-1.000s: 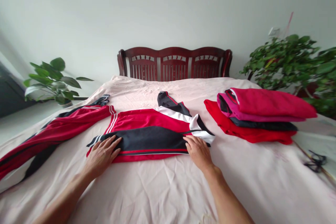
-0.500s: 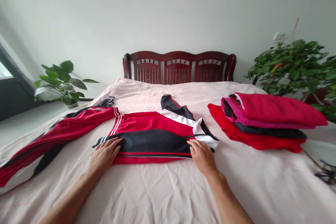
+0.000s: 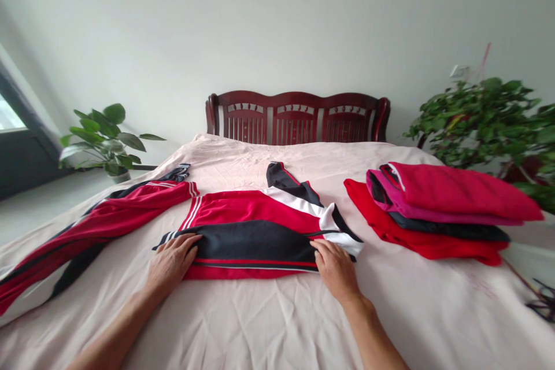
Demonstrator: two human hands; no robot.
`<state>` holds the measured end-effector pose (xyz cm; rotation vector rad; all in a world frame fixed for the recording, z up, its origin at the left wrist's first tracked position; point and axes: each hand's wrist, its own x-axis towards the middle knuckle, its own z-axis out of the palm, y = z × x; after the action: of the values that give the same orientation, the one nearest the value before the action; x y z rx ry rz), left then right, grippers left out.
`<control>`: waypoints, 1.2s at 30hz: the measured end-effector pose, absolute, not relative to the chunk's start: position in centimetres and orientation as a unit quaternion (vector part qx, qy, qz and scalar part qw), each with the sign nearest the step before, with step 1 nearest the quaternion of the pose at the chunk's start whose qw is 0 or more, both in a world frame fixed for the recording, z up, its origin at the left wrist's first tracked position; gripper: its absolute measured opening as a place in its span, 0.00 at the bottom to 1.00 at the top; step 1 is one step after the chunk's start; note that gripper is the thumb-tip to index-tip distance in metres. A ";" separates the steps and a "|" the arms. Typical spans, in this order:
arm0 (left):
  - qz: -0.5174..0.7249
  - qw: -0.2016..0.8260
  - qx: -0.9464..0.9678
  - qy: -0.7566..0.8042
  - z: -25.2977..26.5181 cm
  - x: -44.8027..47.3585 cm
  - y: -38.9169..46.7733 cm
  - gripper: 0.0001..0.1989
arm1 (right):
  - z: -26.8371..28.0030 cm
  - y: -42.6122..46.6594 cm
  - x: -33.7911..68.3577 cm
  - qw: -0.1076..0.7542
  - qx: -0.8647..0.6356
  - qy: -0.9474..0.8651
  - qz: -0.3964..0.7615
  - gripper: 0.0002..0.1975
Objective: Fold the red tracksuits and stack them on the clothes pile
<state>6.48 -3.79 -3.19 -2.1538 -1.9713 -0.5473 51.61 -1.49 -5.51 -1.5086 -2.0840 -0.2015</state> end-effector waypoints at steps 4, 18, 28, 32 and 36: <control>-0.175 0.082 -0.724 -0.662 -3.1 6.5 -3.8 0.19 | -5.6 -1.5 51.6 0.278 -0.563 -0.775 -0.075 0.19; -0.175 -0.012 -0.733 -0.657 -2.1 5.4 -3.2 0.18 | -3.2 -0.7 50.6 0.273 -0.589 -0.760 0.012 0.20; -0.184 -0.101 -0.737 -0.643 3.3 5.3 4.4 0.16 | 2.5 8.1 43.0 0.231 -0.501 -0.820 0.151 0.18; -0.169 -0.131 -0.758 -0.616 2.1 6.0 7.2 0.15 | 1.3 12.0 40.9 0.213 -0.496 -0.824 0.173 0.16; -0.179 -0.081 -0.762 -0.617 0.9 4.9 10.7 0.16 | 0.0 15.7 39.5 0.234 -0.494 -0.828 0.121 0.17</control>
<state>4.91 10.65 0.91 -2.5247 -2.0456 -0.5935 39.49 15.75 0.02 -1.3571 -2.2738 0.3314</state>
